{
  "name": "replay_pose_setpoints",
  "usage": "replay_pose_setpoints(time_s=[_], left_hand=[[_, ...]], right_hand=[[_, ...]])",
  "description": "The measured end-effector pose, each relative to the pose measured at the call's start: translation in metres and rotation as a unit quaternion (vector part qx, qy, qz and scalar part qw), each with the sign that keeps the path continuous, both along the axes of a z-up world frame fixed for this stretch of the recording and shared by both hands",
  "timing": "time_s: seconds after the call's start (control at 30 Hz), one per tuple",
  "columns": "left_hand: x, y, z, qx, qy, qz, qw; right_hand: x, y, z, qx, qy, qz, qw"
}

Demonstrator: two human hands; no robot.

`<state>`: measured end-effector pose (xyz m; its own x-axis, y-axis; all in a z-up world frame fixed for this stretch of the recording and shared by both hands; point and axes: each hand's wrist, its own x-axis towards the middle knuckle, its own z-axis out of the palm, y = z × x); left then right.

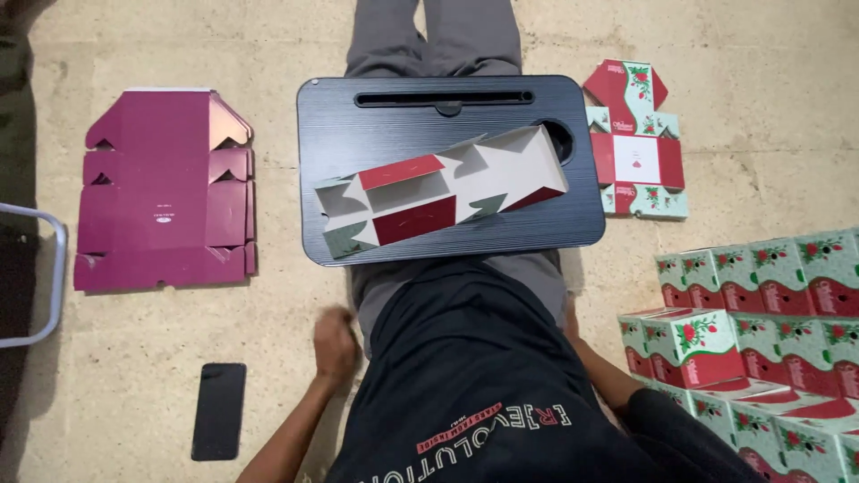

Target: The person folds a flat, pre-cut cardboard sheet into a small box. They crease the edges and tuck the flaps into place to form the box structure. The finished box is placed on a tray.

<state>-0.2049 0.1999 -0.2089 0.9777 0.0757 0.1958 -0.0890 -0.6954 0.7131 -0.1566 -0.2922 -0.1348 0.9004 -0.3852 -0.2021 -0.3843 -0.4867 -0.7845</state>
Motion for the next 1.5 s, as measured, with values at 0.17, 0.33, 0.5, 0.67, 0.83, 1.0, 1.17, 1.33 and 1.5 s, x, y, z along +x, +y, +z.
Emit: replay_pose_setpoints(time_s=[0.17,0.33,0.5,0.67,0.83,1.0,1.17,1.33,1.5], left_hand=[[0.106,0.014,0.113,-0.252,0.075,0.238,0.935],[0.163,0.014,0.177,-0.413,0.15,0.124,0.89],[0.18,0.001,0.191,-0.462,0.147,0.071,0.872],[0.183,-0.004,0.183,-0.472,0.12,0.068,0.871],[0.175,0.0,0.158,-0.443,0.117,0.095,0.884],[0.166,0.001,0.143,-0.458,0.11,0.105,0.876],[0.171,0.013,0.119,-0.462,0.101,0.099,0.876],[0.171,0.021,0.106,-0.462,0.092,0.066,0.88],[0.168,0.008,0.138,-0.467,0.086,0.062,0.878]], right_hand=[[0.006,-0.044,-0.041,-0.007,-0.01,0.006,1.0],[0.086,-0.087,-0.043,0.27,-0.127,-0.221,0.928],[0.123,-0.045,0.092,0.29,-0.094,-0.042,0.951],[0.136,-0.034,0.097,0.151,-0.106,-0.014,0.983],[0.127,-0.032,0.097,0.145,-0.109,-0.006,0.983],[0.118,-0.011,0.121,0.154,-0.123,-0.023,0.98],[0.121,-0.007,0.125,0.162,-0.127,-0.03,0.978],[0.124,-0.014,0.114,0.165,-0.131,-0.02,0.977],[0.129,-0.022,0.103,0.172,-0.136,-0.019,0.975]])
